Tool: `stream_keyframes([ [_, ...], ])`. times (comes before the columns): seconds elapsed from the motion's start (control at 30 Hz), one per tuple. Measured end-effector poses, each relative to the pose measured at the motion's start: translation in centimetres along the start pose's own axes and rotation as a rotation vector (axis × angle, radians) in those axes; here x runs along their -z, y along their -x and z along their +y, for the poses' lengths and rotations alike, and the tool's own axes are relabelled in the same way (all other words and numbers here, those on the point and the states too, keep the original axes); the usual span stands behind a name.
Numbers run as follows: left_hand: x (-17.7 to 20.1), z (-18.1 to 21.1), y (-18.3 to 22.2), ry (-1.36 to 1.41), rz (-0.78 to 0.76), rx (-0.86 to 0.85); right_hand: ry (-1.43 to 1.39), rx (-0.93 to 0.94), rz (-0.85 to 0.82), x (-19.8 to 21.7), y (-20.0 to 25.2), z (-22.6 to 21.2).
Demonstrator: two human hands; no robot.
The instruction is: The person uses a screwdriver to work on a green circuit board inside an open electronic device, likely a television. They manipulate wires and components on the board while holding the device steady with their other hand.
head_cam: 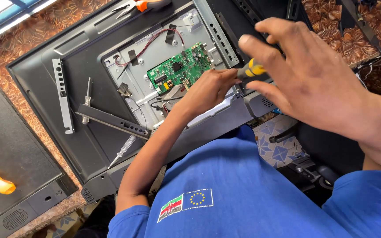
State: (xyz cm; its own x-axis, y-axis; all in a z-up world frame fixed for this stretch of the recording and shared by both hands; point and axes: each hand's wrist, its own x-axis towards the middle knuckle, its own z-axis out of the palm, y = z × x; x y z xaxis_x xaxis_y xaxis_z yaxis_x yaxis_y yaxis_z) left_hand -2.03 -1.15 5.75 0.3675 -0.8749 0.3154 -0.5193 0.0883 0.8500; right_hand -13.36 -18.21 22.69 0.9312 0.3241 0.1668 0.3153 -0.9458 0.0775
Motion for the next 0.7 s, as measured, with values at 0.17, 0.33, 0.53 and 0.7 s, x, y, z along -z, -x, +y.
stream_keyframes([
  [0.17,1.7,0.8,0.1,0.011,-0.168,-0.013,-0.122,0.184,-0.049,-0.5,0.0,0.6],
  [0.33,0.5,-0.1,0.0,-0.095,-0.114,0.017,0.439,0.041,-0.031,-2.1,0.9,0.4],
  [0.53,0.0,-0.4,0.2,-0.079,-0.081,-0.011,0.208,0.065,-0.003,0.0,0.0,1.0],
  [0.7,1.1,-0.2,0.2,0.01,-0.16,-0.039,-0.153,0.247,-0.1,0.5,-0.1,1.0],
])
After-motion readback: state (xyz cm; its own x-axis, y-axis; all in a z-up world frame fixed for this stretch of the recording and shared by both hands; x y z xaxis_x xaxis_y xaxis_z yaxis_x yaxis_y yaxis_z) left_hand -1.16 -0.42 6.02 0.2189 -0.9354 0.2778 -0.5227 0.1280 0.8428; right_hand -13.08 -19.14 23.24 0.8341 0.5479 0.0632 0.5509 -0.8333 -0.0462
